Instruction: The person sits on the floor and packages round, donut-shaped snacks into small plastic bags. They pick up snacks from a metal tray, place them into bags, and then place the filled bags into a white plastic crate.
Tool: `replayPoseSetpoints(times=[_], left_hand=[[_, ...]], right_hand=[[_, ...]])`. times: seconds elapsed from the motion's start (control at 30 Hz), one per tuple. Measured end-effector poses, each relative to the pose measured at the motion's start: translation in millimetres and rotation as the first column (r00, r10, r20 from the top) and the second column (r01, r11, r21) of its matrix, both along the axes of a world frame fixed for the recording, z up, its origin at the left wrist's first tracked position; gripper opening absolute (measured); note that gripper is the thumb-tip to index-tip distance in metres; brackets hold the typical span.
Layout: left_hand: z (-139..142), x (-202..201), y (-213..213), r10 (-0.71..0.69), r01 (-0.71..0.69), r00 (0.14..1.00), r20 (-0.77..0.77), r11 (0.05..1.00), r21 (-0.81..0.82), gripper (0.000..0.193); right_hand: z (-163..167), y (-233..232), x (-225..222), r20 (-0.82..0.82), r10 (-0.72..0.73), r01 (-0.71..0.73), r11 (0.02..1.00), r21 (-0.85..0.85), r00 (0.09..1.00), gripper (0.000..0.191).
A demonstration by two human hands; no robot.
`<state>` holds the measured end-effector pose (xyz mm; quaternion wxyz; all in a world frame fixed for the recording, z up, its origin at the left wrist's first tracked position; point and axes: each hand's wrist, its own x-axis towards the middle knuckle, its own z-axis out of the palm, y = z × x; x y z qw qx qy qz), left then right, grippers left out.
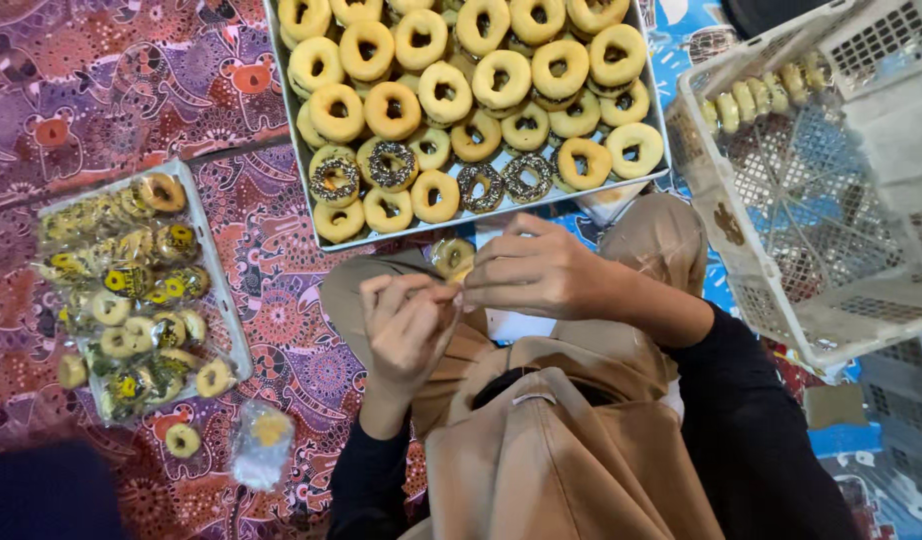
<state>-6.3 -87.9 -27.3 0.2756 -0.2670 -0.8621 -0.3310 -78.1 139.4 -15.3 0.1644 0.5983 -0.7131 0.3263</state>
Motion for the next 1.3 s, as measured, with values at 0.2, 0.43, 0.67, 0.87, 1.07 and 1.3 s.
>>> replayPoseSetpoints(times=[0.2, 0.43, 0.67, 0.87, 1.07, 1.3], left_hand=[[10, 5, -6, -0.018, 0.014, 0.994, 0.105, 0.999, 0.044, 0.022], [-34, -5, -22, -0.118, -0.005, 0.963, 0.241, 0.891, 0.454, 0.006], [-156, -7, -14, 0.315, -0.434, 0.886, 0.339, 0.821, 0.371, 0.008], [-228, 88, -32, 0.447, -0.777, 0.42, 0.789, 0.627, 0.058, 0.01], [-279, 12, -25, 0.095, -0.613, 0.584, 0.806, 0.704, 0.36, 0.022], [-261, -109, -24, 0.258, 0.087, 0.396, 0.881, 0.945, -0.316, 0.09]], right_hand=[[-71, 9, 18, -0.379, -0.237, 0.257, 0.966, 0.002, 0.895, 0.024], [-147, 57, -6, 0.632, -0.561, 0.242, 0.818, 0.522, 0.534, 0.043], [-225, -85, 33, 0.96, -0.066, 0.704, 0.694, -0.151, 0.271, 0.016], [-309, -110, 120, 0.963, -0.112, 0.538, 0.81, 0.231, -0.245, 0.023], [-331, -115, 79, 0.977, 0.015, 0.818, 0.55, 0.169, -0.213, 0.02], [-305, -136, 28, 0.959, -0.082, 0.962, 0.012, 0.274, -0.272, 0.036]])
